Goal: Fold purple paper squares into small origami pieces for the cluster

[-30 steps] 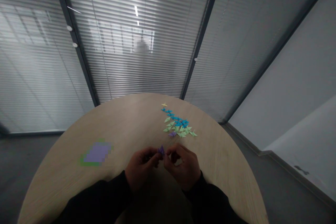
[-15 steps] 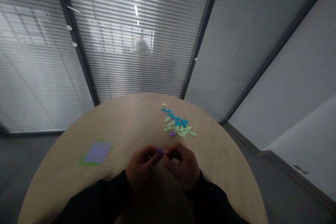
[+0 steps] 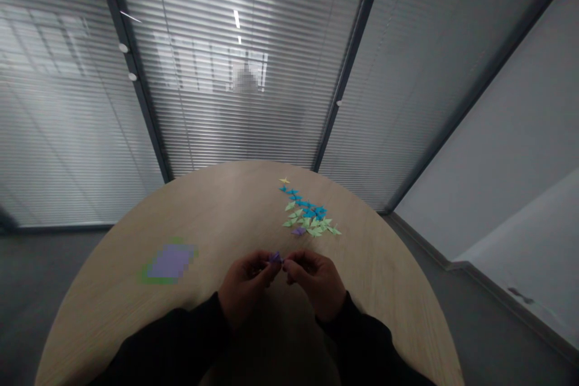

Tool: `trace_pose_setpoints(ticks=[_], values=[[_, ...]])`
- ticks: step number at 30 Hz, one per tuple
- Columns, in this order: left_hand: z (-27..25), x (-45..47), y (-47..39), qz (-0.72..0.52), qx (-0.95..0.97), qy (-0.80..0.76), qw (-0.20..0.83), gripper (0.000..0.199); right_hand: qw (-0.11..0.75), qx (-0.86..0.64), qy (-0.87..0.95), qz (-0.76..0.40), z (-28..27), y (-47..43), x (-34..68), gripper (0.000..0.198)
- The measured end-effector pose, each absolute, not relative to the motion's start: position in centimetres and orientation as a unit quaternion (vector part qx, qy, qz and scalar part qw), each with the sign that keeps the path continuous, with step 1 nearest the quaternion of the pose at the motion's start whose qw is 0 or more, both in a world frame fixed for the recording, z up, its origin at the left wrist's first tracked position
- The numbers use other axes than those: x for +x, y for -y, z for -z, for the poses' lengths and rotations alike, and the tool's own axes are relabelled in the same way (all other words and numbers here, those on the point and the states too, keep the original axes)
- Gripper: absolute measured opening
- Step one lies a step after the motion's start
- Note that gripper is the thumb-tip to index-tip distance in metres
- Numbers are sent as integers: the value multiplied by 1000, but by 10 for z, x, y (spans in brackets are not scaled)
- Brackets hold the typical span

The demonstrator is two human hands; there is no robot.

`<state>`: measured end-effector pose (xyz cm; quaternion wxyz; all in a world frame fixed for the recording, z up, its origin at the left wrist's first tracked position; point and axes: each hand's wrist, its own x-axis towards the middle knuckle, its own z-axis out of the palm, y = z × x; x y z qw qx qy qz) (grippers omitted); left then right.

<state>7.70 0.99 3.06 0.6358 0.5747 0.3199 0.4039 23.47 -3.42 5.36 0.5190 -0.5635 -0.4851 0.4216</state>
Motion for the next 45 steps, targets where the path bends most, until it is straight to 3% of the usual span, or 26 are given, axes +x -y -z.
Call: trace_pose_setpoints(ticks=[9,16,21,23,26,32,45], values=[[-29,78,-9,-394,562,-315,656,37,507,-581,518,-372,-51,35,232,18],[-36,78,-7,-403,552,-317,657,39,505,-547,656,-125,-52,41,227,5],[-34,78,-6,-423,548,-319,648,35,480,-502,718,49,-53,41,225,11],[-34,77,-6,-432,548,-323,639,33,477,-515,712,22,-54,41,225,9],[-35,77,-7,-444,544,-336,628,32,502,-548,660,-105,-54,41,229,5],[-38,78,-6,-449,550,-316,629,29,505,-555,565,-343,-48,33,236,28],[-33,79,-8,-430,553,-322,636,29,504,-562,503,-421,-51,31,236,26]])
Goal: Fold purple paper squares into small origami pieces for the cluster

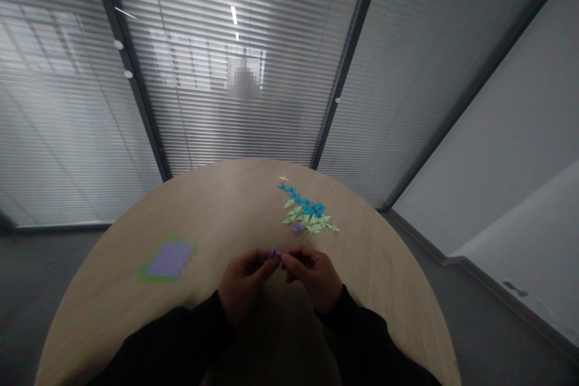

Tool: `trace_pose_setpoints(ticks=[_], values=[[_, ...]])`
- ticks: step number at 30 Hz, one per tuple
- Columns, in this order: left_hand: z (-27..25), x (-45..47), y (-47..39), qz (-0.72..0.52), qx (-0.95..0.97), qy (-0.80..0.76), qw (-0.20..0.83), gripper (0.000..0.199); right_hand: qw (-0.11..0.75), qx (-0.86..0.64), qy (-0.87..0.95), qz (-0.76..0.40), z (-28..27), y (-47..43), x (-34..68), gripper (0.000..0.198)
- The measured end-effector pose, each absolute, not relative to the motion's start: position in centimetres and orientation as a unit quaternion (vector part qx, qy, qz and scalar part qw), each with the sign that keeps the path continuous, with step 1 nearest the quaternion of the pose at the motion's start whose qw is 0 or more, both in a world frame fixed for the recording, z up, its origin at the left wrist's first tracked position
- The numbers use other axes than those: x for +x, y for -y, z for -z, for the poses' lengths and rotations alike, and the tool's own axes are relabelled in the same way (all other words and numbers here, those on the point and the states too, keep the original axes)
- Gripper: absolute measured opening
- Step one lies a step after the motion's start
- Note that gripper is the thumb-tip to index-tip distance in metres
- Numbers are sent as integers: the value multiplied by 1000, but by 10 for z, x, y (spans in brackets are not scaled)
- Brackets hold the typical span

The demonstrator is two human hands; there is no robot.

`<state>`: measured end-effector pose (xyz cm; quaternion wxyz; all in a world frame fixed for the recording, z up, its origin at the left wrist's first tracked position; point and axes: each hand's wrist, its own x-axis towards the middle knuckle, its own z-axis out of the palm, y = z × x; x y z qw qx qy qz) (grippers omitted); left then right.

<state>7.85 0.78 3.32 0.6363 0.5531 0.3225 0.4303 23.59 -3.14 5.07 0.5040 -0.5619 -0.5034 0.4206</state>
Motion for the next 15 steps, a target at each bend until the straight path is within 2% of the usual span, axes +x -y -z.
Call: trace_pose_setpoints(ticks=[7,12,15], values=[[-33,78,-7,-425,561,-314,637,30,499,-553,505,-437,-47,30,237,26],[-32,79,-7,-432,511,-304,678,45,519,-560,534,-363,-47,30,237,21],[-32,80,-7,-440,489,-282,698,41,529,-562,563,-295,-47,32,237,18]])
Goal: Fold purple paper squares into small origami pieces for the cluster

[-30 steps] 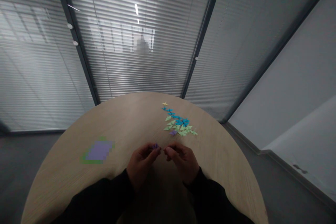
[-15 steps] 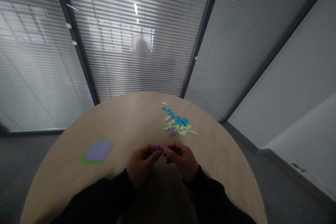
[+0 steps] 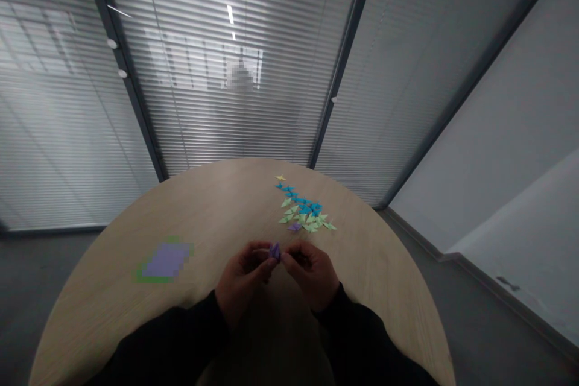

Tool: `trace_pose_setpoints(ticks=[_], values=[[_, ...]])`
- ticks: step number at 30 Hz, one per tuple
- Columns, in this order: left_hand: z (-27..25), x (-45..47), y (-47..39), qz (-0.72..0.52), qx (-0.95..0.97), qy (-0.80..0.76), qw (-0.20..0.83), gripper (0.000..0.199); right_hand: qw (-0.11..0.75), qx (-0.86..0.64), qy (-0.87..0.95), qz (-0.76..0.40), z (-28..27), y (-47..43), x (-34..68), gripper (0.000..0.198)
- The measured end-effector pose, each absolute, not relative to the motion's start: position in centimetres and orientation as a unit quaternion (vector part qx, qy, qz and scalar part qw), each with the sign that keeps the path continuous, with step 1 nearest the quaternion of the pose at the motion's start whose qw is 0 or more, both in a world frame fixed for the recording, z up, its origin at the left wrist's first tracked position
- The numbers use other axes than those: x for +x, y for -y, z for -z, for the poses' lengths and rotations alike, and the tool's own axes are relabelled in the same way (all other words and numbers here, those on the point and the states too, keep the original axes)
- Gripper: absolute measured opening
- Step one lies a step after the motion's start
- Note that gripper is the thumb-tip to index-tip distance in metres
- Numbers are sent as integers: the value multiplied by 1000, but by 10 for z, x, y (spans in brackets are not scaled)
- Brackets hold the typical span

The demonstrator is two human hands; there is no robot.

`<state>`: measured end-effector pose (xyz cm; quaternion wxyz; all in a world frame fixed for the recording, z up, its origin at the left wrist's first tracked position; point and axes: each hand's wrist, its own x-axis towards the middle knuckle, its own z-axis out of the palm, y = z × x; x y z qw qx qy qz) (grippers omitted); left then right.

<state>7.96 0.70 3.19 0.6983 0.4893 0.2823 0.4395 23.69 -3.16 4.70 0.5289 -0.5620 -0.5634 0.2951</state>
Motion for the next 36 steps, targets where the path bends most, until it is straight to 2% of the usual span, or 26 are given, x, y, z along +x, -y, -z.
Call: trace_pose_setpoints(ticks=[3,9,18,22,30,36], values=[[-32,79,-7,-441,464,-269,719,37,541,-536,576,-295,-46,32,237,17],[-29,79,-7,-406,406,-274,772,41,536,-516,559,-367,-41,31,236,20],[-29,80,-8,-417,407,-296,757,38,528,-549,565,-317,-40,31,233,21],[-31,79,-8,-401,468,-341,710,38,510,-553,599,-274,-40,32,235,13],[-35,76,-9,-387,490,-340,703,43,476,-552,652,-209,-41,34,236,10],[-32,76,-12,-371,534,-346,676,43,509,-528,665,-143,-37,31,238,16]])
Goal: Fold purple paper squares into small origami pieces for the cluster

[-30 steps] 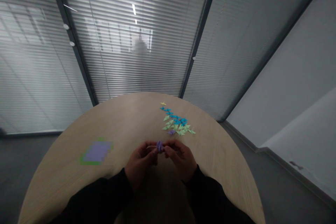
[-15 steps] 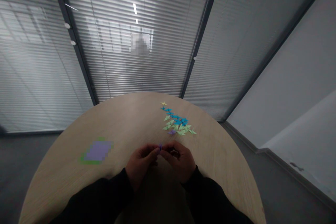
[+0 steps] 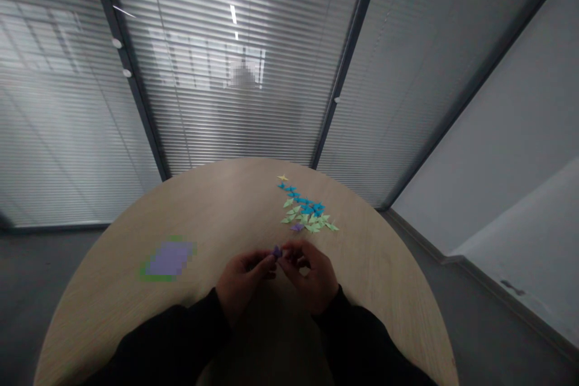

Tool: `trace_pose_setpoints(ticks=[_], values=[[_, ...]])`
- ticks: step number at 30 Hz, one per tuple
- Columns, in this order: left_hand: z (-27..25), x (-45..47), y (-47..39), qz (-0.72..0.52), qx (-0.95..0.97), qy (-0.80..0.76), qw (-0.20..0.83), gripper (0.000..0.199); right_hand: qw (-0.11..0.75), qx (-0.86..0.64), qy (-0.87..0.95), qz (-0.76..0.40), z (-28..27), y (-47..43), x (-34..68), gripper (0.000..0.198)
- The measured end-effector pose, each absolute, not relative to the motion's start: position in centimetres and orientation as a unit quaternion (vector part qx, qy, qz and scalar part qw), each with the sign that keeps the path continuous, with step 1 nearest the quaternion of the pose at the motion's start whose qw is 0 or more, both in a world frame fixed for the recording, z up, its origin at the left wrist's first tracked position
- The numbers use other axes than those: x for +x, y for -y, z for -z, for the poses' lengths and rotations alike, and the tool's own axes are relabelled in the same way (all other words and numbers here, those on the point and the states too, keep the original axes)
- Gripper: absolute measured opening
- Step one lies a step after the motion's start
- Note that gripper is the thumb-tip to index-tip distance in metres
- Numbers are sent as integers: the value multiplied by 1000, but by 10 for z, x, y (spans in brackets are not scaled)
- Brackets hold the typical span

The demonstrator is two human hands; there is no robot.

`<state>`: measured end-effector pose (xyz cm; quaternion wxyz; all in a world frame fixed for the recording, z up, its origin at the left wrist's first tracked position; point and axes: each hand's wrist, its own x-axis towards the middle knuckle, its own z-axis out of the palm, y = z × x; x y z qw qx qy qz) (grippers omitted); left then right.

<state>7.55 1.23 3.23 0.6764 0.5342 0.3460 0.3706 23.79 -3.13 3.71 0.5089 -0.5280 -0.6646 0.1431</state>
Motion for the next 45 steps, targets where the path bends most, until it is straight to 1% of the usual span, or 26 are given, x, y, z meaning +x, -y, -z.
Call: trace_pose_setpoints(ticks=[5,10,15,21,24,27,29,34,39,41,45], values=[[-35,75,-11,-360,562,-340,662,35,490,-514,697,-98,-39,31,239,16],[-37,75,-12,-349,569,-357,653,30,495,-504,705,-65,-39,32,237,3],[-29,74,-14,-361,530,-354,681,31,469,-474,745,-21,-38,31,242,7],[-20,77,-16,-387,424,-316,755,37,398,-435,797,131,-39,31,248,14],[-19,78,-15,-394,406,-301,768,38,401,-437,793,142,-41,31,247,14],[-21,76,-16,-389,465,-315,731,37,440,-443,776,88,-43,32,246,12],[-22,75,-16,-390,517,-324,690,37,457,-452,765,43,-43,32,246,15],[-25,73,-15,-431,590,-328,599,43,455,-470,756,7,-41,31,248,16],[-25,72,-12,-445,682,-320,485,26,471,-476,741,-43,-41,31,246,14],[-25,72,-11,-438,708,-314,457,23,477,-473,738,-61,-41,31,246,14],[-27,72,-11,-414,747,-306,419,17,479,-473,737,-61,-41,30,245,10]])
